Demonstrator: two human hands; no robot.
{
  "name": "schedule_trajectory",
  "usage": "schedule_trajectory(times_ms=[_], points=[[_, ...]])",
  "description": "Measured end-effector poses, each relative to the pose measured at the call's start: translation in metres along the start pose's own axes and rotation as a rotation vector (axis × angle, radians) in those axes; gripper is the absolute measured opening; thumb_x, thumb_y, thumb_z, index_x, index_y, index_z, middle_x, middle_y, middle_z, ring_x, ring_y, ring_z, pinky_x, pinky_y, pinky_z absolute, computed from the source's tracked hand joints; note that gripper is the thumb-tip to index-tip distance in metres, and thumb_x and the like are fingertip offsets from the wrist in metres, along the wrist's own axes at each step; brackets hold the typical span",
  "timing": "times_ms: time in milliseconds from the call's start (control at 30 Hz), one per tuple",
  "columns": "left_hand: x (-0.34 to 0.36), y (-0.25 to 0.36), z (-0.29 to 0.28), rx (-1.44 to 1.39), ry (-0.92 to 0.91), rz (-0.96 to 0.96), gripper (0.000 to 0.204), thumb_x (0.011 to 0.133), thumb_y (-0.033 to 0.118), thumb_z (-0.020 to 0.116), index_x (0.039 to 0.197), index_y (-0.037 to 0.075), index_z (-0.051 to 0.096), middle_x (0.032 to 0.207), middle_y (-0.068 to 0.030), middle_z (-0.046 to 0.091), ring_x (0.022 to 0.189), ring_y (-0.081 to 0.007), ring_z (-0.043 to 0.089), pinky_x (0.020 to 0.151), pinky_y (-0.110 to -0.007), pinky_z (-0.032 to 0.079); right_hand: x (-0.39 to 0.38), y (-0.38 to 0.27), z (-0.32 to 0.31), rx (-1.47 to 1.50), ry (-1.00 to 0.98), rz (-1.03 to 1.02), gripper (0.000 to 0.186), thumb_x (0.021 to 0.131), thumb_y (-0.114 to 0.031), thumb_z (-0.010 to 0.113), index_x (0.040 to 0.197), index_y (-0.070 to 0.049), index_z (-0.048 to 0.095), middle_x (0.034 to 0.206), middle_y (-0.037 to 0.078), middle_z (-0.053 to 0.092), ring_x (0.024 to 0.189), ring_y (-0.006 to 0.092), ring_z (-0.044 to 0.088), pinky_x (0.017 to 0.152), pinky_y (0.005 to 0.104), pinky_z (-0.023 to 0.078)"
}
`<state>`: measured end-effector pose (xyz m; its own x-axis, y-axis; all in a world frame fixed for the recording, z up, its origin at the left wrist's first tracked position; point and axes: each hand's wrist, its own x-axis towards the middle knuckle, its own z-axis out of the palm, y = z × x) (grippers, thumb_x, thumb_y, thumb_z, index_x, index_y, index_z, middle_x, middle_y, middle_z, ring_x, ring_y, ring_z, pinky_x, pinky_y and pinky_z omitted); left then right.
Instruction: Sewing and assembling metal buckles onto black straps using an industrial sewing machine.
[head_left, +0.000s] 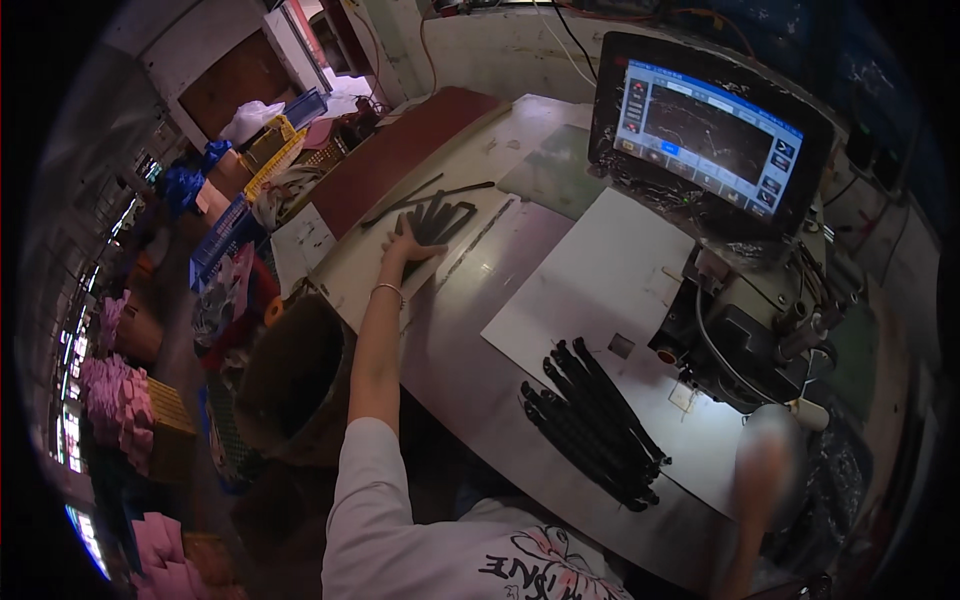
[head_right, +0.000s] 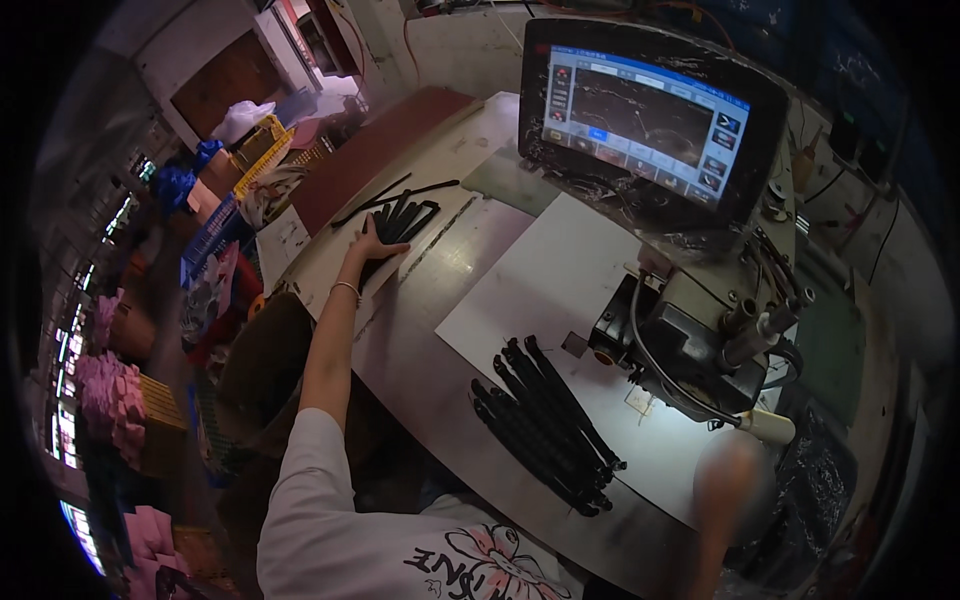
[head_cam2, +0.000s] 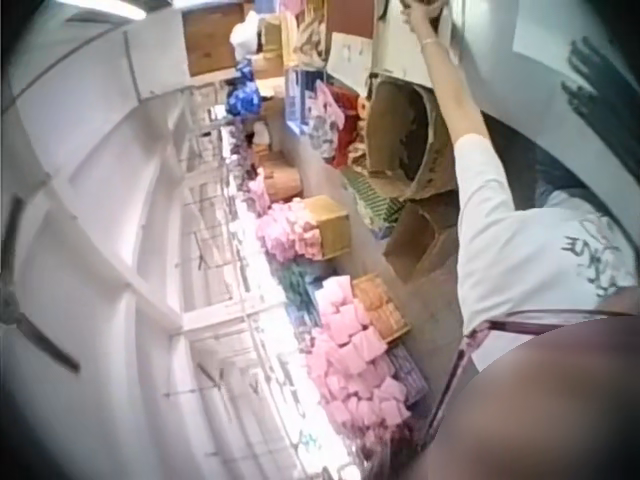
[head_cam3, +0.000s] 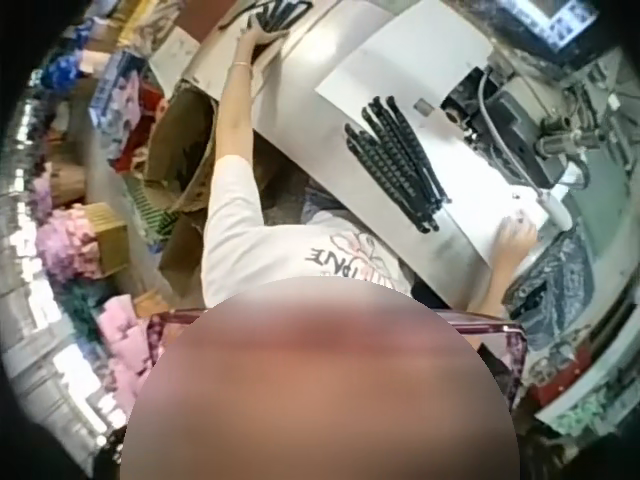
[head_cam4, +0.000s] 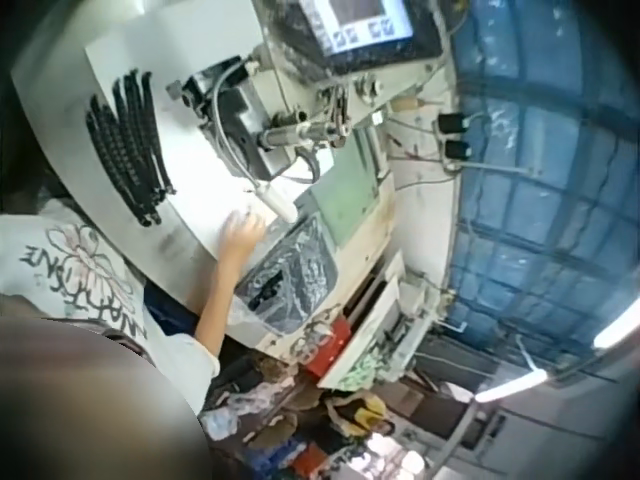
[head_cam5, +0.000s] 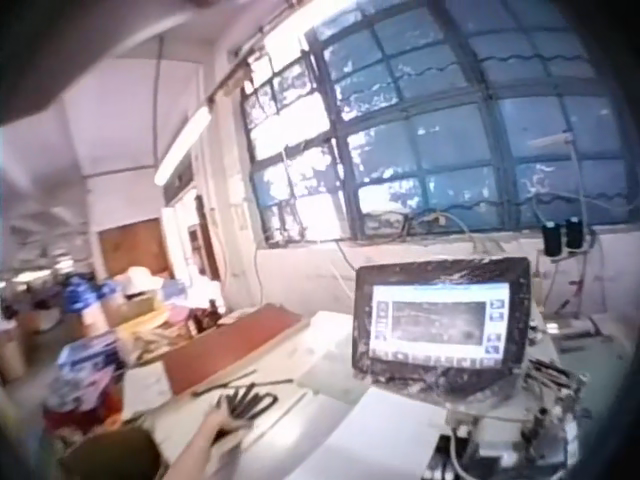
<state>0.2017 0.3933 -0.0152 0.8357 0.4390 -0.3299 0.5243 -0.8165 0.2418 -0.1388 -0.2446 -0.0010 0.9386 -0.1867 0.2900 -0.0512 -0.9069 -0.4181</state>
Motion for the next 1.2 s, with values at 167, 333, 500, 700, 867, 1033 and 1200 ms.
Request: schedule_trajectory(times_ms=[167,333,500,700,867,1033,1200], points=[[0.036,-0.006,-0.006,0.072,-0.105,0.055,0.116,0.048,0.069,0.072,0.140,0.019,0.022,0.144,-0.0213,0.018,0.132,-0.0418,0.013,0.100,-0.063,0.018,-0.022,-0.006,-0.016,0.045,0.053,0.115,0.028,0.080,-0.008,0.054,0.106,0.000,0.052,0.096,0.016,0.049,0.091,0.0280,0.048,0.079,0.0352,0.038],[-0.030,0.014,0.021,0.176,0.220,0.396,0.088,0.075,0.057,0.056,0.132,-0.004,0.030,0.141,-0.0268,0.018,0.134,-0.0368,0.014,0.107,-0.046,0.017,-0.041,0.026,0.001,-0.070,0.222,0.008,0.024,0.083,-0.008,0.051,0.106,0.000,0.053,0.098,0.012,0.052,0.089,0.0236,0.049,0.073,0.0316,0.039],[-0.038,0.027,0.057,0.089,0.306,0.344,0.065,0.092,0.042,0.035,0.137,-0.002,0.020,0.141,-0.0282,0.016,0.132,-0.0393,0.015,0.108,-0.045,0.013,-0.034,0.011,0.025,-0.041,0.297,-0.041,0.017,0.085,-0.008,0.050,0.099,0.001,0.055,0.096,0.013,0.053,0.089,0.0261,0.051,0.078,0.0339,0.041],[-0.084,0.039,0.079,0.017,0.312,0.608,0.059,0.088,0.037,0.047,0.131,-0.001,0.033,0.137,-0.0319,0.023,0.130,-0.0407,0.023,0.106,-0.045,0.021,-0.039,-0.022,0.047,-0.019,0.276,-0.017,0.012,0.085,-0.004,0.049,0.095,0.002,0.054,0.094,0.013,0.052,0.088,0.0262,0.051,0.079,0.0337,0.041],[-0.082,0.043,0.081,0.009,0.345,0.640,0.057,0.090,0.037,0.044,0.134,0.003,0.030,0.137,-0.0304,0.023,0.130,-0.0415,0.021,0.106,-0.045,0.020,-0.040,-0.016,0.052,-0.020,0.251,0.059,0.010,0.085,-0.002,0.049,0.093,0.001,0.054,0.092,0.013,0.052,0.087,0.0241,0.051,0.078,0.0316,0.042],[-0.037,0.048,0.060,-0.013,0.429,0.453,0.088,0.079,0.051,0.056,0.138,-0.002,0.017,0.141,-0.0325,0.008,0.132,-0.0438,0.008,0.107,-0.047,0.010,-0.032,-0.042,0.037,-0.048,0.152,0.073,0.023,0.081,-0.018,0.056,0.092,0.001,0.064,0.095,0.021,0.061,0.086,0.0326,0.058,0.082,0.0405,0.044],[0.005,0.071,0.042,0.030,0.271,0.252,0.093,0.078,0.055,0.054,0.138,-0.005,0.015,0.142,-0.0298,0.011,0.131,-0.0424,0.012,0.106,-0.047,0.016,-0.028,-0.067,0.025,-0.149,0.112,0.106,0.022,0.081,-0.013,0.051,0.092,0.002,0.063,0.088,0.021,0.062,0.081,0.0345,0.058,0.077,0.0395,0.045]])
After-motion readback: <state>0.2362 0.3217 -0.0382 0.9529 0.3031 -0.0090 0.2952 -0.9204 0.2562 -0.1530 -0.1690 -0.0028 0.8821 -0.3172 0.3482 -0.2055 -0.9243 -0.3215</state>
